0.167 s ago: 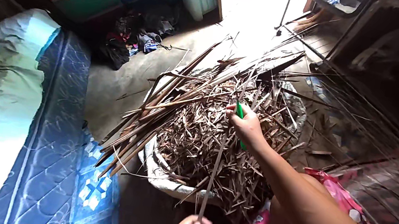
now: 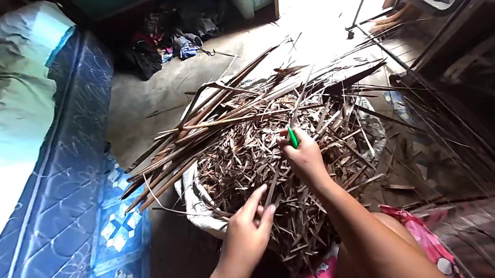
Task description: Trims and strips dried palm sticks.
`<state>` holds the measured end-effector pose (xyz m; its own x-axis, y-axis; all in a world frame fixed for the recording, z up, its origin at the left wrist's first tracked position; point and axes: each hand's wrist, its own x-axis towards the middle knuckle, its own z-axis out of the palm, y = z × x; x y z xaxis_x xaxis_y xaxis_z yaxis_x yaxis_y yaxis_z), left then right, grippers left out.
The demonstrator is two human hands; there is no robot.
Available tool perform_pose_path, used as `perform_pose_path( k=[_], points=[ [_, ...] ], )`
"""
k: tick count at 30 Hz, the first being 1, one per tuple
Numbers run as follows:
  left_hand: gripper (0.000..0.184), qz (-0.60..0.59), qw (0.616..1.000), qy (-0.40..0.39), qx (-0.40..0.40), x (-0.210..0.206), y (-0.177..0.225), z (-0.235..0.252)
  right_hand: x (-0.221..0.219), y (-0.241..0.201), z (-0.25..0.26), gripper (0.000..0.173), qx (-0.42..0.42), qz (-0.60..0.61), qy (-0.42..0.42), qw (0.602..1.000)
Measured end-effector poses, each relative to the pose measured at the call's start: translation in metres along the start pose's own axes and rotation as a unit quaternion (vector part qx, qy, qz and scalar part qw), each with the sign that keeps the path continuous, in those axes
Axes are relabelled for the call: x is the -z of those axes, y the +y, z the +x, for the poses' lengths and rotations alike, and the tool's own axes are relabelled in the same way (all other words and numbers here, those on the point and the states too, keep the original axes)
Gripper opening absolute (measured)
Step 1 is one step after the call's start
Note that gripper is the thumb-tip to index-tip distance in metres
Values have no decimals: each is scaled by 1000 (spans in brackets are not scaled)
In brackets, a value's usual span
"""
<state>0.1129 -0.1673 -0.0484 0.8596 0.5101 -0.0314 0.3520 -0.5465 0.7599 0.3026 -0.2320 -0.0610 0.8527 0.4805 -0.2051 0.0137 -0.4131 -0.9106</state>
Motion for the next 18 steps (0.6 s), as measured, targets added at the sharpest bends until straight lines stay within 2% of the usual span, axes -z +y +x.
perform_pose_path(
  k=[3, 5, 8, 12, 14, 18],
  points=[
    [34, 62, 998, 13, 1, -10, 9, 35, -3, -4, -4, 26, 6, -57, -53, 997],
    [30, 32, 998, -13, 51, -10, 4, 42, -2, -5, -5, 37, 13, -88, -117, 989],
    [28, -69, 990, -10, 120, -2, -10, 48, -1, -3, -8, 59, 54, -84, -225, 969],
    [25, -190, 971, 22, 143, 14, -16, 53, -6, -6, -18, 53, 58, -58, -328, 941],
    [27, -217, 962, 21, 162, 20, -18, 56, -10, -8, -21, 51, 52, -45, -362, 929],
    [27, -230, 962, 26, 144, 23, -29, 57, -11, -12, -24, 54, 4, 7, -409, 912]
  ],
)
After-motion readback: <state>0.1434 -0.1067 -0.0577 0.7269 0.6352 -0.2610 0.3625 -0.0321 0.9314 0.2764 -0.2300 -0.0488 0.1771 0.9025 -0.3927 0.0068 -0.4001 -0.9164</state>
